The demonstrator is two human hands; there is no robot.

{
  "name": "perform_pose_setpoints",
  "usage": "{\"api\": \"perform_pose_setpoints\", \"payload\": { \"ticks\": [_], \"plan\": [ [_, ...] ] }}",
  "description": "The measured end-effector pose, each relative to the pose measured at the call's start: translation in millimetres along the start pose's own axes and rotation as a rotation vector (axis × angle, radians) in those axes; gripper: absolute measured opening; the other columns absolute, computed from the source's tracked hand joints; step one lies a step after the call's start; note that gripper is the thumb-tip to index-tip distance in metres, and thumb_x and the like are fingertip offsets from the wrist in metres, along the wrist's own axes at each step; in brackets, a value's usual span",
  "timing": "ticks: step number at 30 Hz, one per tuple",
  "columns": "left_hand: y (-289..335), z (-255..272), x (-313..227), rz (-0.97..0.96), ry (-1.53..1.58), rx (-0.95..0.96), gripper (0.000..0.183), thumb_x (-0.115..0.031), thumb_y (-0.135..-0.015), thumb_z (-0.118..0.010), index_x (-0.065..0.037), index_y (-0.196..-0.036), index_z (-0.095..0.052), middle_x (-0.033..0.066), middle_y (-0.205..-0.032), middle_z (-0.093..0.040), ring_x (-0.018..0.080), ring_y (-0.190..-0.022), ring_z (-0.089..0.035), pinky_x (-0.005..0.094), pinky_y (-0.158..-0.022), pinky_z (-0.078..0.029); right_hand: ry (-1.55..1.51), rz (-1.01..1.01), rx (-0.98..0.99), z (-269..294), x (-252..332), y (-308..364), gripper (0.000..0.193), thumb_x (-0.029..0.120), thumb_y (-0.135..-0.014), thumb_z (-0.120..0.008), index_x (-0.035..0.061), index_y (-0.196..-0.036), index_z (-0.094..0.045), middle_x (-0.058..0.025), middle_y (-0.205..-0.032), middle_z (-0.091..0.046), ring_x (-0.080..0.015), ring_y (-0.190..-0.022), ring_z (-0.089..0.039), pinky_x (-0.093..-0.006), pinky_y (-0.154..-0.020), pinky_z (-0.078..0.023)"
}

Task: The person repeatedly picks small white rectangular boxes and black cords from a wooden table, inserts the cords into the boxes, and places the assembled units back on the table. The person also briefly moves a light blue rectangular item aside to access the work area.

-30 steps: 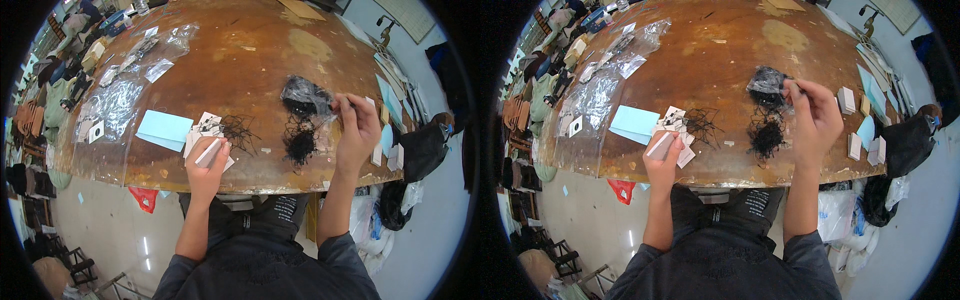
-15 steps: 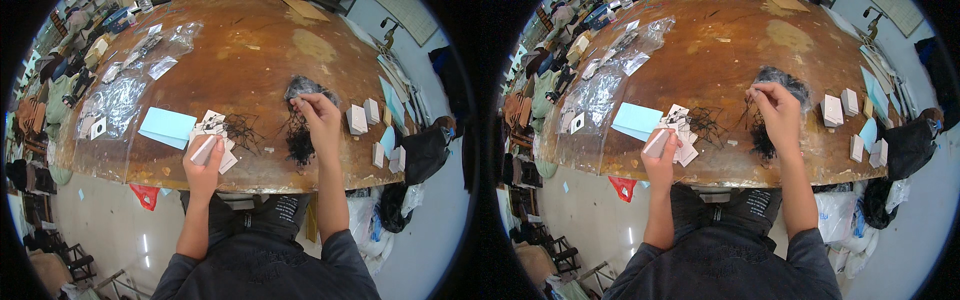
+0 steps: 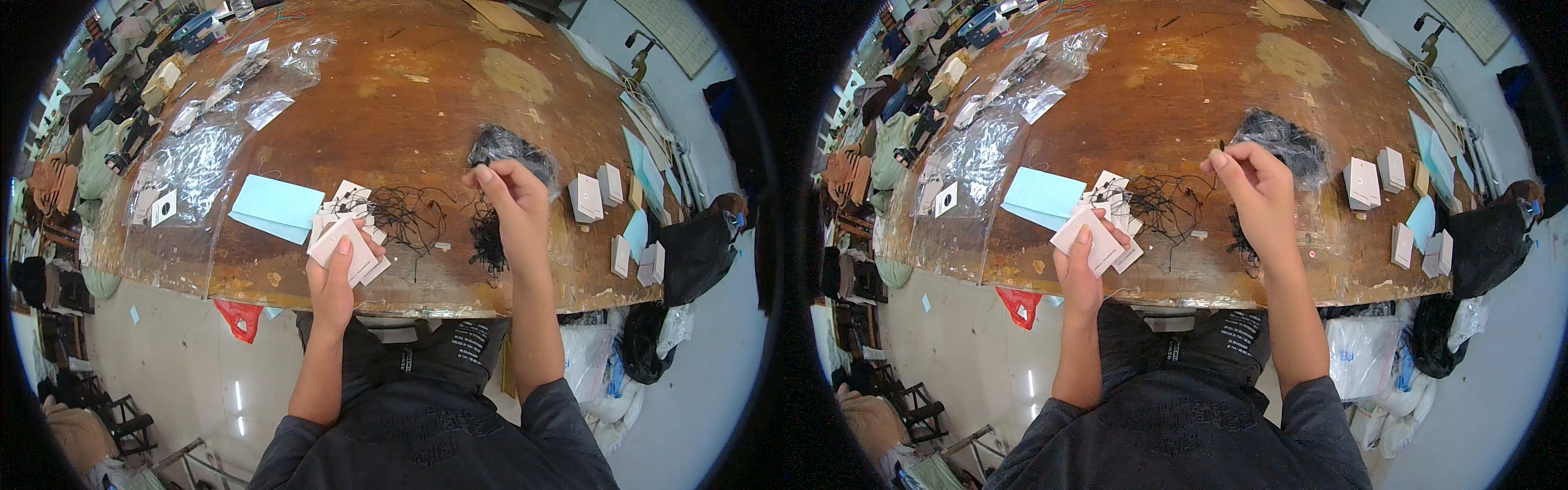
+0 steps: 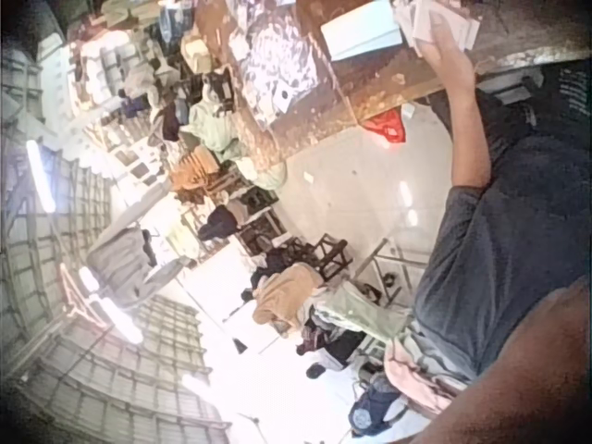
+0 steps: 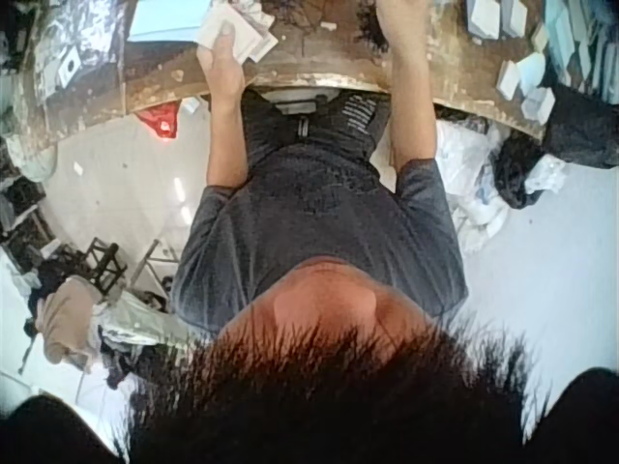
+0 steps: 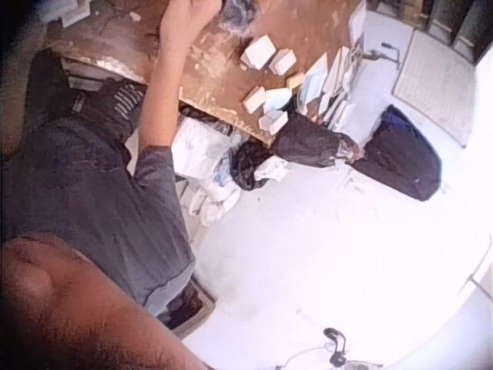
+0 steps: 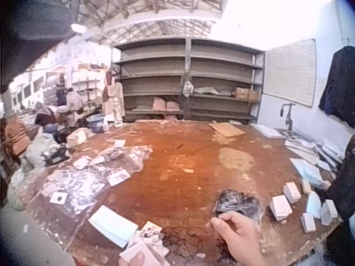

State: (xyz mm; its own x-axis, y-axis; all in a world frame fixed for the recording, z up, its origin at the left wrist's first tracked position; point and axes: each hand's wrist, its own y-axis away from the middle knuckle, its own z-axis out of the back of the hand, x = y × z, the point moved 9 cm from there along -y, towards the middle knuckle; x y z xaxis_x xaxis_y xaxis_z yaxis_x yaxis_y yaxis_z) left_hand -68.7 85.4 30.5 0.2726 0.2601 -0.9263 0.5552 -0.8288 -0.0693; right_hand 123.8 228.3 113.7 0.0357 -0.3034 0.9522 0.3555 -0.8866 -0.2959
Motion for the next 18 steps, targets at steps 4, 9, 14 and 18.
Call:
{"api": "perform_pose_setpoints", "payload": {
  "ticks": [4,9,14,18],
  "plan": [
    [1.0,-1.4,-3.7,-0.026,-0.019,0.076,0.04,-0.025,-0.095,-0.045,0.01,-0.113,-0.054,0.015,-0.096,-0.061,0.0233,-0.074,-0.066,0.0354,-0.068,-0.053,-0.2,0.277,-0.106,5.8,31.8,9.3,0.015,0.014,-0.097,-0.056,0.0008,-0.09,-0.056,-0.0069,-0.079,-0.065,-0.011,-0.074,-0.061,-0.0245,-0.069,-0.047],
    [9.4,-26.6,15.0,0.182,0.229,0.265,0.034,-0.026,-0.097,-0.045,0.0,-0.114,-0.057,0.0132,-0.104,-0.063,0.0209,-0.07,-0.066,0.0336,-0.07,-0.053,0.099,-0.098,-0.038,-20.4,-1.6,17.5,0.016,0.015,-0.098,-0.053,0.0002,-0.097,-0.059,-0.0018,-0.069,-0.058,-0.0095,-0.062,-0.054,-0.0241,-0.06,-0.043],
    [24.6,-34.8,42.8,0.399,0.597,0.093,0.038,-0.034,-0.098,-0.045,-0.003,-0.119,-0.051,0.0104,-0.107,-0.062,0.0222,-0.064,-0.064,0.0356,-0.062,-0.052,0.534,0.106,0.331,-85.8,-14.5,49.0,0.024,0.007,-0.089,-0.058,0.0085,-0.112,-0.066,-0.0154,-0.075,-0.063,-0.0302,-0.065,-0.063,-0.0363,-0.058,-0.049],
    [11.6,-4.2,20.5,0.189,0.7,0.015,0.041,-0.036,-0.099,-0.041,-0.002,-0.12,-0.051,0.0099,-0.1,-0.062,0.0185,-0.068,-0.063,0.0333,-0.064,-0.05,0.265,0.103,0.437,-80.0,-31.0,67.5,0.01,0.009,-0.09,-0.059,0.006,-0.094,-0.067,-0.0105,-0.074,-0.062,-0.0257,-0.066,-0.061,-0.0354,-0.058,-0.047]
  ]
}}
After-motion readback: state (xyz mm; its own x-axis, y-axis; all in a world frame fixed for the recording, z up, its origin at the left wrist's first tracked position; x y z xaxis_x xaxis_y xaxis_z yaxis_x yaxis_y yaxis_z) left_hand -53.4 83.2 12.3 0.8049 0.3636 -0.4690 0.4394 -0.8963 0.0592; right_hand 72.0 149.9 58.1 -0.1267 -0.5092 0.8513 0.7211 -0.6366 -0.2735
